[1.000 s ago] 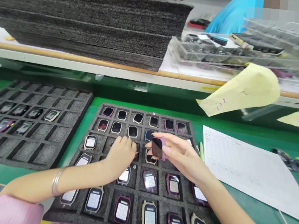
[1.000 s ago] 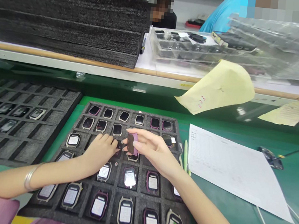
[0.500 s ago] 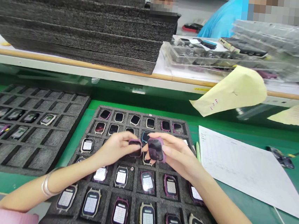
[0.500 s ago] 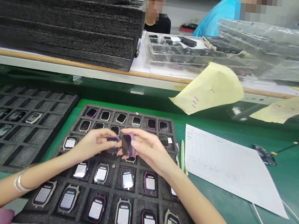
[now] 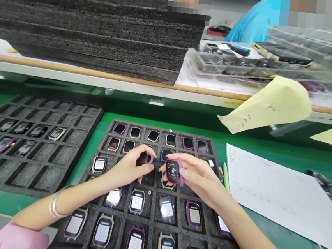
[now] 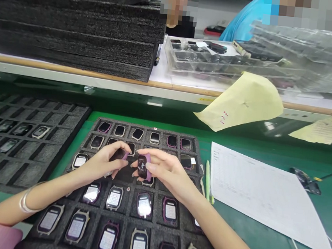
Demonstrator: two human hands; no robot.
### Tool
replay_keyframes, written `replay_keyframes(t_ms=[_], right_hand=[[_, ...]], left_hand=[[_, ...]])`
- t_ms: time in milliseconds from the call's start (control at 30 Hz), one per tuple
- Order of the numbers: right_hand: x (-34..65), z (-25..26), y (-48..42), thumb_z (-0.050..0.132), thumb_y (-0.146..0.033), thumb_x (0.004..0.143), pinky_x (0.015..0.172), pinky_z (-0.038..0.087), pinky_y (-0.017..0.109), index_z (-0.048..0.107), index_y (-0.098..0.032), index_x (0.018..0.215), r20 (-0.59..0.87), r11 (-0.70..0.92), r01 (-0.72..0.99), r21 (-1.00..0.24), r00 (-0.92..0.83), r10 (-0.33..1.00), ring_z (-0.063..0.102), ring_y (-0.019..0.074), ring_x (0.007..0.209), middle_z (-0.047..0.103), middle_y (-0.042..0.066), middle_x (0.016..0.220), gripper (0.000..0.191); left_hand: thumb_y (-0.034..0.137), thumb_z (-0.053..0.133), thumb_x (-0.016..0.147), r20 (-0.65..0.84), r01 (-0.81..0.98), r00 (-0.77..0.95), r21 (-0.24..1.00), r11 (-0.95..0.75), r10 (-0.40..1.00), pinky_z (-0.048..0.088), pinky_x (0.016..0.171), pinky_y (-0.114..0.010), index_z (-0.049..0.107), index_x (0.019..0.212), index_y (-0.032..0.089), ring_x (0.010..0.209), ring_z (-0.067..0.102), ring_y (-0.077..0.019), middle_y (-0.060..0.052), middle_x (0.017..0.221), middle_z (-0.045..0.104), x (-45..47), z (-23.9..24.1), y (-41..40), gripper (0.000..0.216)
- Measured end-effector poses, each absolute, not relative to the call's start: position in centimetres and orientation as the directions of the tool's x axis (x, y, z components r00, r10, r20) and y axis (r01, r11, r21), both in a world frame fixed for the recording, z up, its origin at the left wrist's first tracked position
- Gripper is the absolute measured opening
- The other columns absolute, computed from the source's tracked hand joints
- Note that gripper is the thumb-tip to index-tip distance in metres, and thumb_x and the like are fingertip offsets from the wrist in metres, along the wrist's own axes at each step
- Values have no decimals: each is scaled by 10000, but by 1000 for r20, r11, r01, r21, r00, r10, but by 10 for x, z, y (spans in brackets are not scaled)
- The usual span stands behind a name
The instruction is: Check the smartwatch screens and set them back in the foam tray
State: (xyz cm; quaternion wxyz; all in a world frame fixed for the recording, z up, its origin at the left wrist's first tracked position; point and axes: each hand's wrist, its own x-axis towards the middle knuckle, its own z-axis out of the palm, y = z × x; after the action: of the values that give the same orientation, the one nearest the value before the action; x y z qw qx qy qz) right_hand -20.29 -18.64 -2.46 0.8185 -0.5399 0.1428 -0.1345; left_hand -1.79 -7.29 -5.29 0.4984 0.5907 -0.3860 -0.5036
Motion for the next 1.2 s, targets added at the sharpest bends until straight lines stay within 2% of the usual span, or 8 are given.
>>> replay_keyframes(t_ms=[100,200,333,467,667,800,1033,1200], right_hand=[[-202,-25,-186,753,-274,858,775,589,322,700,-200,1140,-116,381,45,-923,914,-388,720,208,860,746,78,983,296],[-201,-26,-186,744,-265,870,753,586,292,705,-210,1140,-99,381,60,-923,918,-385,717,188,844,747,66,977,279],[-201,-27,-187,725,-250,888,719,559,254,714,-219,1144,-79,313,63,-948,904,-419,704,169,821,744,60,1001,259],[-202,-29,-186,708,-247,900,744,549,256,708,-221,1160,-65,242,51,-969,892,-448,695,175,862,738,60,1036,261],[-202,-34,-186,705,-240,898,851,568,337,691,-223,1178,-41,177,40,-983,901,-431,708,210,911,736,63,1069,280],[-203,-35,-186,714,-251,889,794,580,309,699,-225,1172,-51,155,15,-988,909,-413,711,204,891,742,55,1025,284],[-205,-31,-184,739,-257,869,733,580,285,702,-231,1164,-71,168,2,-986,901,-429,718,202,860,745,47,991,298],[-206,-31,-184,738,-247,870,730,567,265,712,-222,1151,-88,179,-14,-984,907,-412,712,187,846,740,43,962,284]], left_hand=[[130,572,710,-178,-33,210,981,-189,-961,365,411,-188,528,909,198,456,406,-73,89,631,418,-16,-52,-72,215],[96,544,705,-102,-141,199,981,-131,-975,365,484,-216,516,893,204,528,432,-93,69,681,472,-16,-49,-67,218],[142,568,769,11,-303,208,951,-54,-978,408,690,-275,522,953,211,756,509,-146,30,820,530,-18,-46,-63,201],[190,587,795,21,-337,219,940,-56,-976,396,765,-304,519,978,212,825,508,-172,17,870,540,-20,-44,-62,196],[125,546,777,39,-356,229,933,-47,-973,396,779,-303,500,944,216,839,519,-180,15,868,547,-22,-45,-59,195],[87,528,762,63,-397,204,917,-24,-977,396,757,-292,484,909,219,813,521,-172,19,855,550,-22,-45,-56,202],[129,548,795,69,-365,201,931,-9,-977,400,794,-300,497,937,217,846,533,-176,9,889,565,-22,-44,-57,175],[102,545,758,66,-373,199,928,-13,-978,390,731,-282,494,877,218,776,511,-163,27,821,546,-23,-43,-55,174]])
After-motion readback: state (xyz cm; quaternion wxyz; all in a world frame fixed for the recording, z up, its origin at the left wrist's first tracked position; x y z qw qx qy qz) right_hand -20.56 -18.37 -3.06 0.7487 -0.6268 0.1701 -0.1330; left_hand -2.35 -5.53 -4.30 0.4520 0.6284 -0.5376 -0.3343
